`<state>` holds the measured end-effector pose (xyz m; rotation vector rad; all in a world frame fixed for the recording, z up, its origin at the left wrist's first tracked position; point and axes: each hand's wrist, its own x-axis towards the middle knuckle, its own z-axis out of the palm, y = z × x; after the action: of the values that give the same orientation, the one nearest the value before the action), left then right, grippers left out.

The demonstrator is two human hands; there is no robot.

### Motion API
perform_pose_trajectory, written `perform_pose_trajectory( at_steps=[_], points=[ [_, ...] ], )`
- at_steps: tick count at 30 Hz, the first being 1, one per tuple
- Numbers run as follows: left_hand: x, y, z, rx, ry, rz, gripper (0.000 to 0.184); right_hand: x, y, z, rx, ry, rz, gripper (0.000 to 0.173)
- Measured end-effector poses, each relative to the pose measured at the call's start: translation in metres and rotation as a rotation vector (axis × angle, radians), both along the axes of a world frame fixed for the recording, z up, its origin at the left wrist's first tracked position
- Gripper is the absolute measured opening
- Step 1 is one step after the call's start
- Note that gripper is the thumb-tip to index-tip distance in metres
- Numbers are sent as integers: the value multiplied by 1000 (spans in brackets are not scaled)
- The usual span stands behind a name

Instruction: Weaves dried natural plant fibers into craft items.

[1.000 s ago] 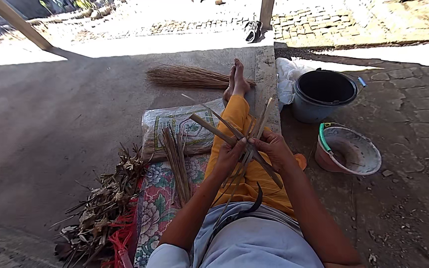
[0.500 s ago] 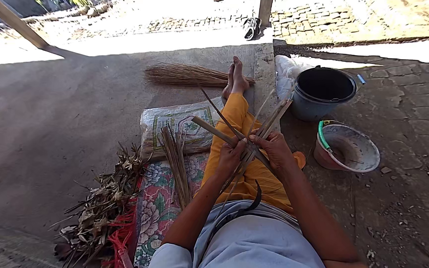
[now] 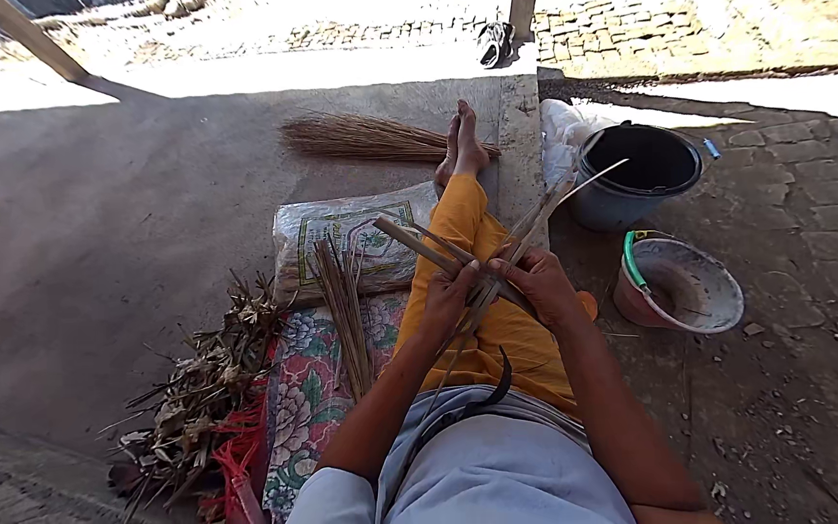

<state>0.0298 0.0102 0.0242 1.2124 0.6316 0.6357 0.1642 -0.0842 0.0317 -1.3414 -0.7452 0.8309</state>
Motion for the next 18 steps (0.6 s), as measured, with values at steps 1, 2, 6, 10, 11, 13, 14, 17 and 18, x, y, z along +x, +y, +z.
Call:
perform_pose_trajectory(
  at_steps=[1,2,6,10,11,13,14,17,18],
  points=[
    [0,3,1,24,3,9,20,3,-1,0,-26,-69,57,13],
    [-1,5,3,44,8,19,20,5,-2,-1,-48,-128,95,11],
    [-6,15,12,124,25,-77,17,2,-1,-1,-13,-169,97,4],
    [-17,24,24,186,16,-195,11,2,-3,5,76,-209,27,4],
    [-18,24,25,185,6,-197,9,2,-4,6,88,-233,19,4],
    [-19,24,25,171,-9,-187,7,1,-4,8,77,-265,19,5],
    [-18,24,23,167,-15,-180,7,0,-5,8,62,-270,25,5],
    [-15,21,21,161,-24,-150,6,1,-5,6,24,-290,25,6],
    [-14,20,20,161,-23,-146,5,2,-6,6,21,-304,24,6]
  ],
)
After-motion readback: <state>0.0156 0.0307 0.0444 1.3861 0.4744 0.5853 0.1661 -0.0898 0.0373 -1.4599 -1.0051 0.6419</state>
